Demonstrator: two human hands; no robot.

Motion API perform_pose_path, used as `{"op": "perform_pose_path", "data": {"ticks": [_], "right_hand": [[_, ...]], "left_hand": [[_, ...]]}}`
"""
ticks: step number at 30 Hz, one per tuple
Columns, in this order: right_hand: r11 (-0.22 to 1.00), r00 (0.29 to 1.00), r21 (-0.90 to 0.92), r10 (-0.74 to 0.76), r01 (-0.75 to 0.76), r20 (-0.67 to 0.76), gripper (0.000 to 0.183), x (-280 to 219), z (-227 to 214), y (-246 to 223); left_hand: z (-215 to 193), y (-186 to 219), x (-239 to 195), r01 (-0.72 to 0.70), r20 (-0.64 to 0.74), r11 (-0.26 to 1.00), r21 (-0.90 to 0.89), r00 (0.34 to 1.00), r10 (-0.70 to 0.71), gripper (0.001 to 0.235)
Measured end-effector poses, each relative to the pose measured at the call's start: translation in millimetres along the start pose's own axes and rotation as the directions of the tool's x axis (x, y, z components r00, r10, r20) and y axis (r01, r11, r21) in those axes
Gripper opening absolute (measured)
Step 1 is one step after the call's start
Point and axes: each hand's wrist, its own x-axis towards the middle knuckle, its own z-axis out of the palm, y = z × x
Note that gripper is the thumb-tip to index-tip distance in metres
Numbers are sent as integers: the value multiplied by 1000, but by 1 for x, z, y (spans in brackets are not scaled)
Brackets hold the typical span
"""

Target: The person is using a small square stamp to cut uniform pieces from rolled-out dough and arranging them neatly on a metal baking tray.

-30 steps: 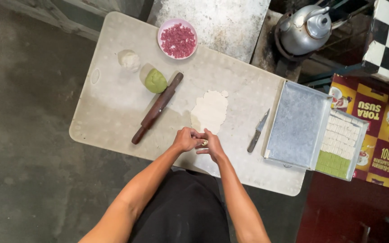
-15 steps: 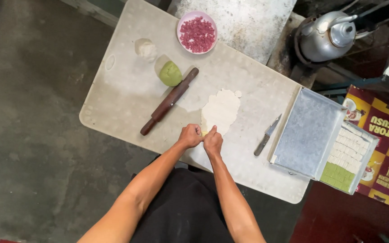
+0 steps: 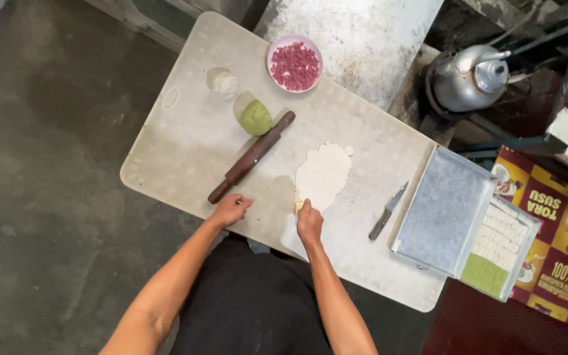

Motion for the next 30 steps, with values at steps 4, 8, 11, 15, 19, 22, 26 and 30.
{"op": "perform_pose_path", "data": {"ticks": [4, 8, 11, 15, 19, 22, 26, 30], "right_hand": [[994, 997, 76, -70, 72, -32, 66, -28, -1, 20], [852, 998, 523, 9, -40, 62, 52, -40, -16, 40], [673, 990, 731, 24, -117, 137, 47, -45, -38, 48], [469, 986, 869, 32, -160, 165, 47, -53, -71, 39], [396, 983, 900, 31, -179, 182, 49, -73, -93, 21], [301, 975, 931, -14, -206, 221, 51, -86, -105, 8], [204, 960, 954, -127, -222, 251, 53, -101, -117, -2], [167, 949, 965, -211, -201, 234, 53, -109, -127, -9]], "left_hand": [[-11, -3, -25, 21, -40, 1000, -3, 999, -21, 40], [-7, -7, -46, 53, -50, 999, 4, 997, -53, 37], [4, -12, -59, 34, -18, 999, 23, 999, -33, 36], [16, 5, -65, -40, 62, 998, 51, 997, 36, 35], [35, 21, -54, -71, 119, 997, 15, 991, 68, 35], [53, 43, -43, -138, 170, 989, -53, 975, 145, 38], [73, 81, -42, -149, 222, 954, -262, 952, 210, 41], [68, 125, -66, -173, 212, 918, -358, 942, 260, 37]]}}
